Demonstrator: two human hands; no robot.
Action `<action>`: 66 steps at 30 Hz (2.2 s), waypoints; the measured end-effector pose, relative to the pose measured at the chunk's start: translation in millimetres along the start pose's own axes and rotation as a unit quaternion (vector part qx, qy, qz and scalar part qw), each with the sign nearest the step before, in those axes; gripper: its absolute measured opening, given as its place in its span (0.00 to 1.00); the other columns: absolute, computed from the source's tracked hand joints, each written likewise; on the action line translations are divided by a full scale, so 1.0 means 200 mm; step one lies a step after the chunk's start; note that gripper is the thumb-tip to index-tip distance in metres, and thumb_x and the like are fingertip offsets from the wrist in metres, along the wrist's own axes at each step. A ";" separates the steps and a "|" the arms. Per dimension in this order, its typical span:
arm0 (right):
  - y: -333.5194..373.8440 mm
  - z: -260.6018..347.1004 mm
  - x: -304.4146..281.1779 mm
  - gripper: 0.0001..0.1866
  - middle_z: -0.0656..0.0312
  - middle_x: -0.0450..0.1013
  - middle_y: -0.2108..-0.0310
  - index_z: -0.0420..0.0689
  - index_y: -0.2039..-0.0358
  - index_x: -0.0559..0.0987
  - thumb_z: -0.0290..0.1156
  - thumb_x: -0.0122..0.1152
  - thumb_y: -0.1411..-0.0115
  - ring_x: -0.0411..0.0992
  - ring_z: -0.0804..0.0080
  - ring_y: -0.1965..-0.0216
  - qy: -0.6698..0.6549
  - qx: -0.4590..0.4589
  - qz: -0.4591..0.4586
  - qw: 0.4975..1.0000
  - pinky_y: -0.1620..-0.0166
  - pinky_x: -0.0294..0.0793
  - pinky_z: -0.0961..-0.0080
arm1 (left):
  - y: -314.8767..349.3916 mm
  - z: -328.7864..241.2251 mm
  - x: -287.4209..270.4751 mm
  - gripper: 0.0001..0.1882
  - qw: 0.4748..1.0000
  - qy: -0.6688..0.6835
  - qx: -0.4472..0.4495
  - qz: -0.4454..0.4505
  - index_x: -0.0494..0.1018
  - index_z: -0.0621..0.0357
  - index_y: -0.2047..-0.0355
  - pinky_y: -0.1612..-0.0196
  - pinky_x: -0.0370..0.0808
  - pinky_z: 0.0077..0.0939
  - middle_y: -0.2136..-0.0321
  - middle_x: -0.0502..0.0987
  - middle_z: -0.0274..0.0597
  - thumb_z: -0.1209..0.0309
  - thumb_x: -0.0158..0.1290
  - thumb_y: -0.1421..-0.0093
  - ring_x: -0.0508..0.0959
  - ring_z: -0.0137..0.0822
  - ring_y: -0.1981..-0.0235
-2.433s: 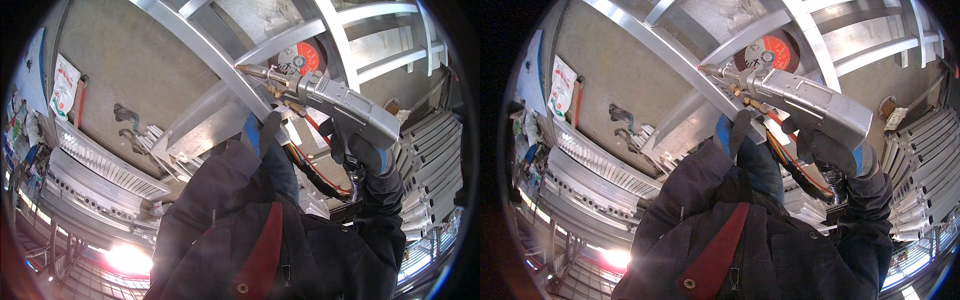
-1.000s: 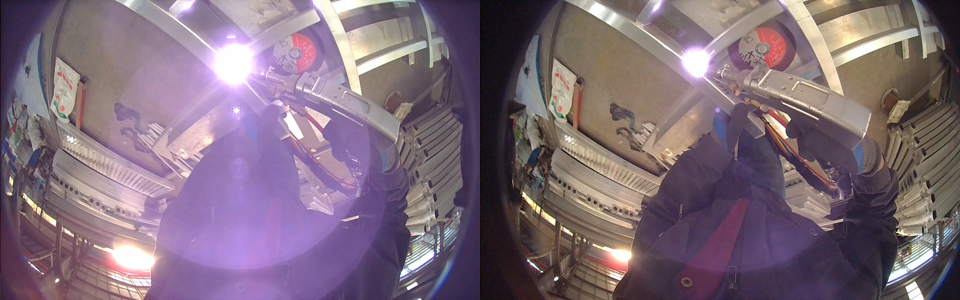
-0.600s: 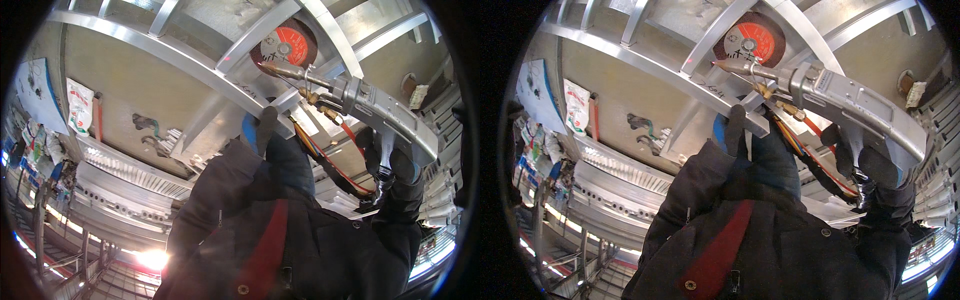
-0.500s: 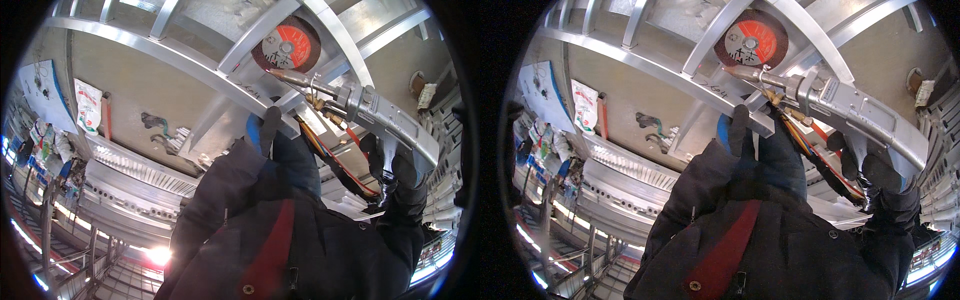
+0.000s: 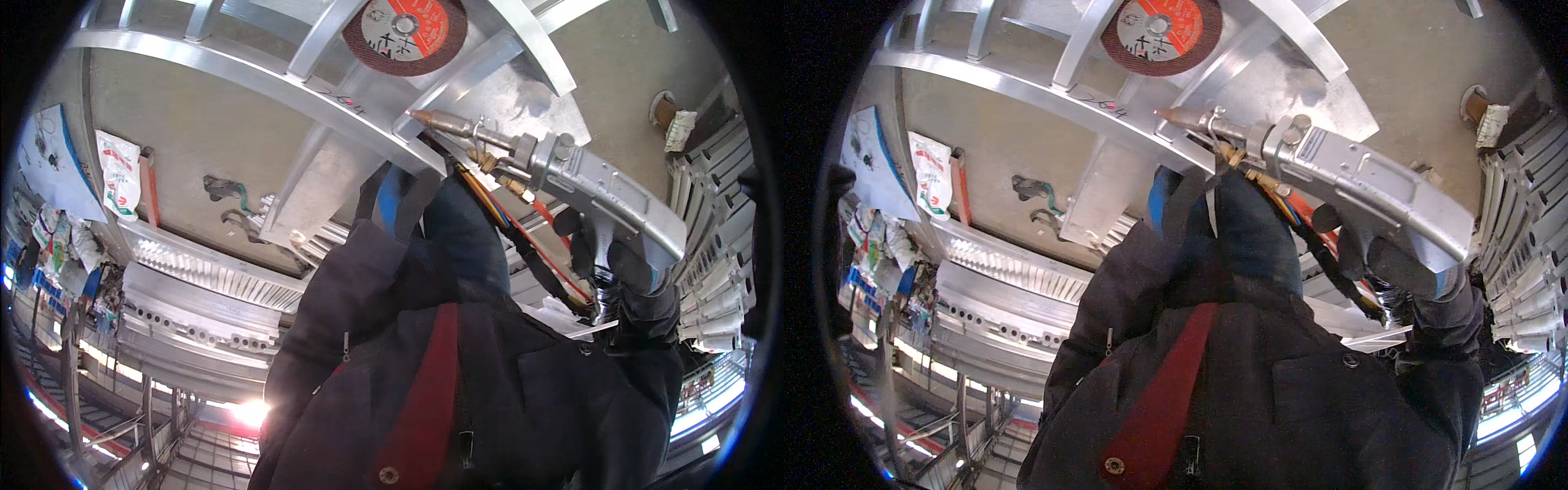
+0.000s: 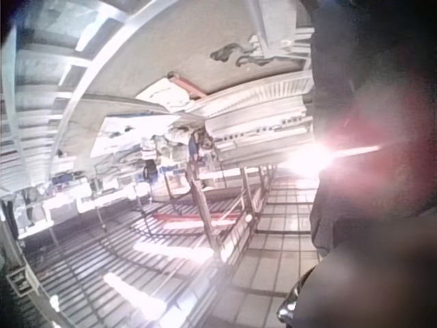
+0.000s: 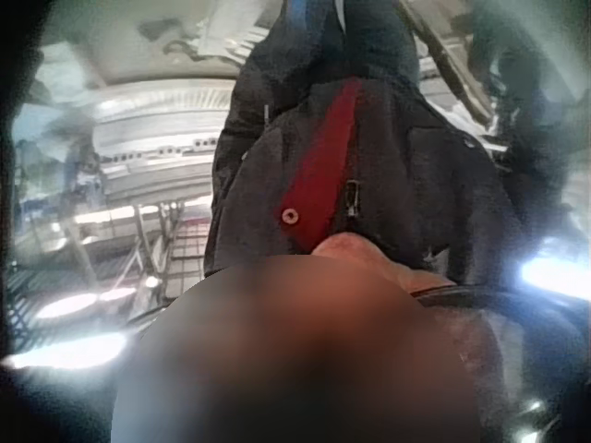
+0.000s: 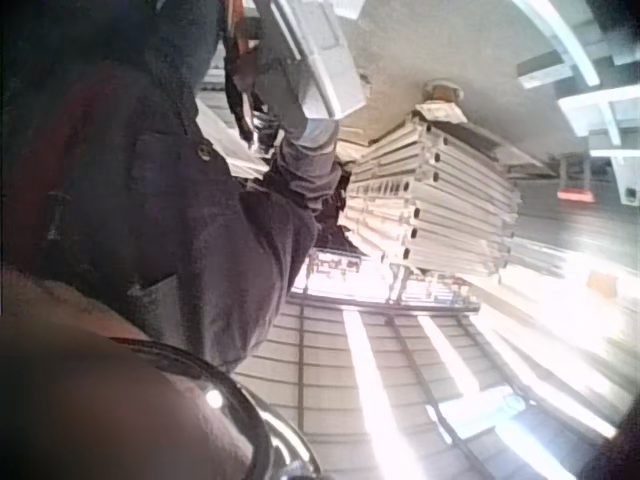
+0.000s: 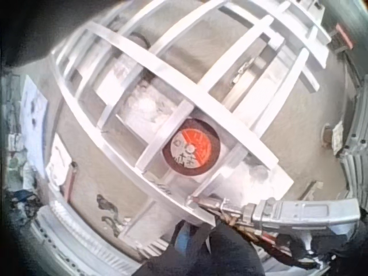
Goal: The person welds a metal frame using a handheld welding torch. They hold the frame with one hand and guide the torch along the joints with the other, creating bright sparks. The person repositions the frame and continues welding different sections.
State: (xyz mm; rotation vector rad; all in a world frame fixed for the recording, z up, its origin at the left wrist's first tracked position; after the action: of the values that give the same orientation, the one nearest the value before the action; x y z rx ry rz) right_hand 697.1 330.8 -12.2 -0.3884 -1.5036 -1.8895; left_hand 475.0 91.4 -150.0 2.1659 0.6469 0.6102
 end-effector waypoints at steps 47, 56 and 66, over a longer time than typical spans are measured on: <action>-0.10 -0.06 0.07 0.38 0.42 0.76 0.46 0.37 0.31 0.65 0.36 0.70 0.37 0.80 0.73 0.68 0.148 0.028 -0.028 0.988 0.70 0.78 0.83 | -0.01 0.14 0.18 0.22 0.975 0.217 -0.034 -0.037 0.70 0.69 0.43 0.49 0.81 0.24 0.54 0.82 0.49 0.64 0.56 0.28 0.83 0.34 0.55; -0.11 -0.04 0.08 0.36 0.43 0.76 0.47 0.36 0.31 0.65 0.35 0.68 0.35 0.81 0.72 0.64 0.191 0.026 0.011 0.981 0.65 0.82 0.82 | 0.00 0.10 0.17 0.23 0.982 0.180 -0.041 -0.032 0.70 0.70 0.43 0.49 0.81 0.23 0.54 0.81 0.49 0.63 0.56 0.28 0.83 0.32 0.55; -0.11 -0.09 0.00 0.33 0.43 0.76 0.49 0.36 0.34 0.68 0.33 0.67 0.35 0.82 0.67 0.62 0.114 0.047 0.040 0.992 0.64 0.83 0.80 | 0.00 0.16 0.16 0.23 0.969 0.245 -0.031 -0.019 0.69 0.70 0.42 0.49 0.81 0.27 0.52 0.80 0.49 0.64 0.56 0.28 0.82 0.35 0.53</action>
State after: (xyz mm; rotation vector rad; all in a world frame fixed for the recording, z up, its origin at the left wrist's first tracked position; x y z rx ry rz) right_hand 685.3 315.7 -34.0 -0.1788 -1.3967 -1.7297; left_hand 519.7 93.5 -161.4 1.9454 0.9089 1.1464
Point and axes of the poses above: each hand's wrist, its own y-axis away from the middle knuckle, its own x-axis out of the palm, z = x × y, the point moved 2 cm from there along -y, towards the middle knuckle
